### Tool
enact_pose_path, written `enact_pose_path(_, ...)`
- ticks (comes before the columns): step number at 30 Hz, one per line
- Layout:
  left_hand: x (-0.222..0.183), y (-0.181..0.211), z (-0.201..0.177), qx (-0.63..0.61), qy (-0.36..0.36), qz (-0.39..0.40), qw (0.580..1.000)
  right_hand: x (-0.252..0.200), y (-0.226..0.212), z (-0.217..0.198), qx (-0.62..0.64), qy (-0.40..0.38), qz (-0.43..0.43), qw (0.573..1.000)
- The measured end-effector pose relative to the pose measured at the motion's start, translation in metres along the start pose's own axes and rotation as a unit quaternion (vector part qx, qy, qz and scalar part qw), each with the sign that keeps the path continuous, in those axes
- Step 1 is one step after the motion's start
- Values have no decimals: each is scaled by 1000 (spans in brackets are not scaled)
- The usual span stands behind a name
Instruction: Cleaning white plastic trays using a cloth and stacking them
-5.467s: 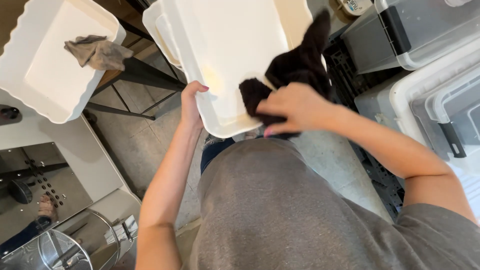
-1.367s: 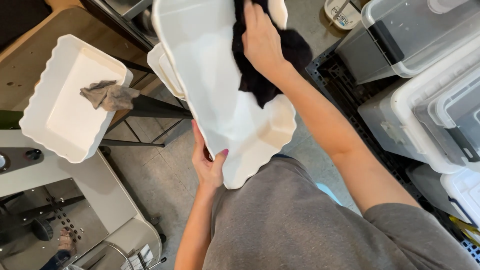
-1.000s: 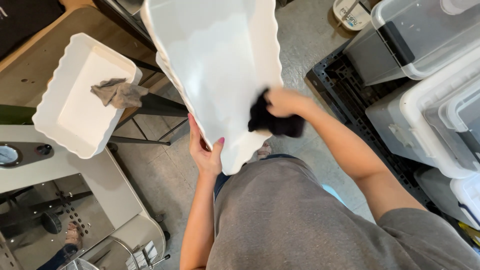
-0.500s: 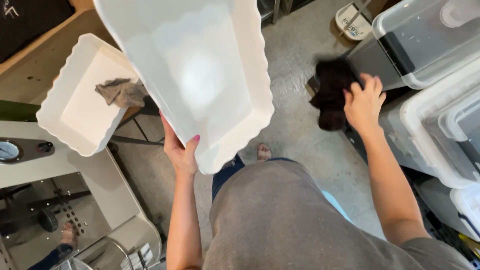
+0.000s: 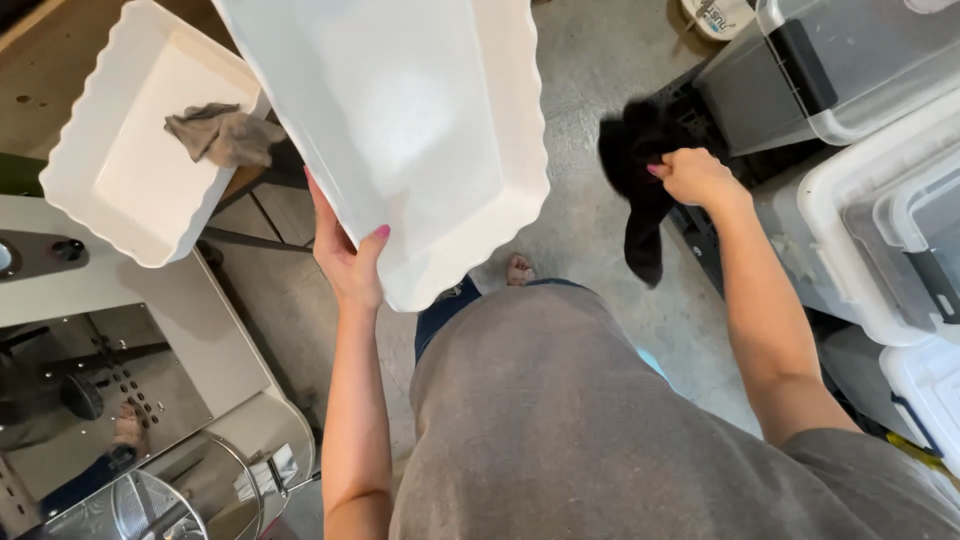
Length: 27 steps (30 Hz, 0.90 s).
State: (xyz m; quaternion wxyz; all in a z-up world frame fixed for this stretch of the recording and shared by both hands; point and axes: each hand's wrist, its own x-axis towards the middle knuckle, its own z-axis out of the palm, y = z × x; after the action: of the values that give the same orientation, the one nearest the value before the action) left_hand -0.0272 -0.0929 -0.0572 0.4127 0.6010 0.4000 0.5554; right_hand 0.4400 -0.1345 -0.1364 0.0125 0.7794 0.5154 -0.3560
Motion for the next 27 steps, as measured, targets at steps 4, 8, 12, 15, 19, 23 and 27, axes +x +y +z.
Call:
enact_pose_path(4, -5, 4, -1, 16, 11, -20, 1000, 54, 58, 22, 57, 240, -12, 969)
enact_pose_path(8, -4, 1, 9, -9, 24, -18, 1000, -17, 4, -12, 377, 113, -139, 909)
enact_pose_path(12, -13, 0, 34, -51, 38, -45, 997, -73, -121, -19, 331, 49, -417, 845)
enact_pose_path(15, -27, -23, 43, -64, 13, -54, 996, -43, -204, 66, -47, 278, -589, 757)
enact_pose_path(19, -21, 0, 51, -45, 2, -50, 998, 46, -222, 31, -143, 372, -555, 730)
enact_pose_path(23, -26, 33, 56, -81, -100, -84, 988, 38, -276, -24, 7, 449, -353, 821)
enact_pose_path(27, -12, 37, 57, -79, -114, -69, 988, -10, -310, -7, -29, 366, -432, 824)
